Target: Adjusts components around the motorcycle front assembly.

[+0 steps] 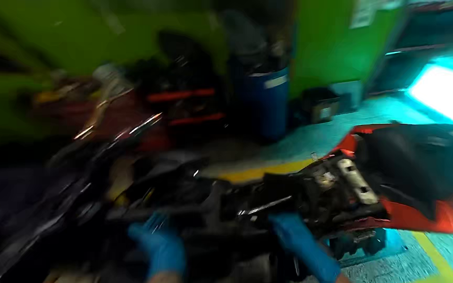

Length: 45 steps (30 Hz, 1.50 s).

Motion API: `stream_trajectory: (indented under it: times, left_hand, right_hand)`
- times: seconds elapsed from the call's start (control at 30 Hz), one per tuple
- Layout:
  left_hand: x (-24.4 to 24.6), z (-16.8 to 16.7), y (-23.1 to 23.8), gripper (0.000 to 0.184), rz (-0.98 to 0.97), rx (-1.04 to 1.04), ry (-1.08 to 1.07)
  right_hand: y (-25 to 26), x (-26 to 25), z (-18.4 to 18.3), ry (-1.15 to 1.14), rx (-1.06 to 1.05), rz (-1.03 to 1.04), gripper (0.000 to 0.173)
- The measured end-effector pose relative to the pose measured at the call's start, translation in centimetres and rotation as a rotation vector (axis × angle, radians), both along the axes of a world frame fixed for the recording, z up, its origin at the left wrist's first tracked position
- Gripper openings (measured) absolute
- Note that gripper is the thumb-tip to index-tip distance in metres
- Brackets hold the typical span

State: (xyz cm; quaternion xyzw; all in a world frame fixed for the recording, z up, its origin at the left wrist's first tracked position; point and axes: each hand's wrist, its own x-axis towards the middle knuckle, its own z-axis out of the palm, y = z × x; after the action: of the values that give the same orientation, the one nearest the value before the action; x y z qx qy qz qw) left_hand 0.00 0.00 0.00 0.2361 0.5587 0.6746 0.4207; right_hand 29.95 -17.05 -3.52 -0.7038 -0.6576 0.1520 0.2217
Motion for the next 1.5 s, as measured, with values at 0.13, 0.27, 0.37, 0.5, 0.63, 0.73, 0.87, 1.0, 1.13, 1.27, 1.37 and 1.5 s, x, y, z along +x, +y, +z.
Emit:
stream_trajectory:
  times: [0.13,0.27,0.37,0.5,0.63,0.73,0.87,1.0,1.13,1.27,1.37,1.5]
  left_hand:
    - [1.5,0.3,-0.2,0.066,0.161,-0.054,-0.035]
    - [1.9,0.1,-1.0,0.067,0.214,-0.049,-0.057]
    - [0.6,-0.8,-0.4,0.073,0.231,-0.122,-0.102]
    - [-3.0,0.9,-1.2,0.084,-0.054,-0.295,-0.078]
    - [-5.0,2.5,-1.7,0.087,-0.227,-0.384,-0.103]
    - [-6.5,2.6,-1.2,0.092,-0.341,-0.389,-0.117]
    - [-7.3,2.5,-1.2,0.091,-0.345,-0.410,-0.165]
    - [-7.4,1.2,0.6,0.086,-0.271,-0.444,-0.224]
    - [-7.4,1.2,1.1,0.065,-0.337,-0.441,-0.147]
    - [-7.7,2.4,0.6,0.062,-0.369,-0.414,-0.163]
    - [-7.5,1.9,0.6,0.060,-0.392,-0.414,-0.132]
    - [-7.4,0.1,2.2,0.054,-0.395,-0.410,-0.112]
  right_hand:
    - [9.3,-1.0,-0.7,-0.184,-0.348,0.178,0.045]
    - [13.1,-3.8,-3.5,-0.420,-0.505,0.307,0.037]
    - [14.7,-4.1,-3.4,-0.539,-0.619,0.380,0.041]
    - [15.7,-4.7,0.8,-0.569,-0.769,0.302,0.060]
    - [15.4,-7.1,6.9,-0.486,-0.665,0.333,0.054]
    - [17.2,-11.4,10.5,-0.325,-0.410,0.568,0.047]
    - [21.3,-17.9,10.8,-0.330,-0.298,0.686,0.043]
    - [23.4,-20.3,8.5,-0.485,-0.106,0.751,0.045]
    - [24.0,-20.3,8.3,-0.539,-0.209,0.759,0.047]
    - [23.3,-19.8,9.1,-0.416,-0.166,0.746,0.044]
    - [23.2,-19.0,8.9,-0.410,-0.213,0.764,0.042]
    - [24.1,-19.0,9.8,-0.336,-0.389,0.770,0.042]
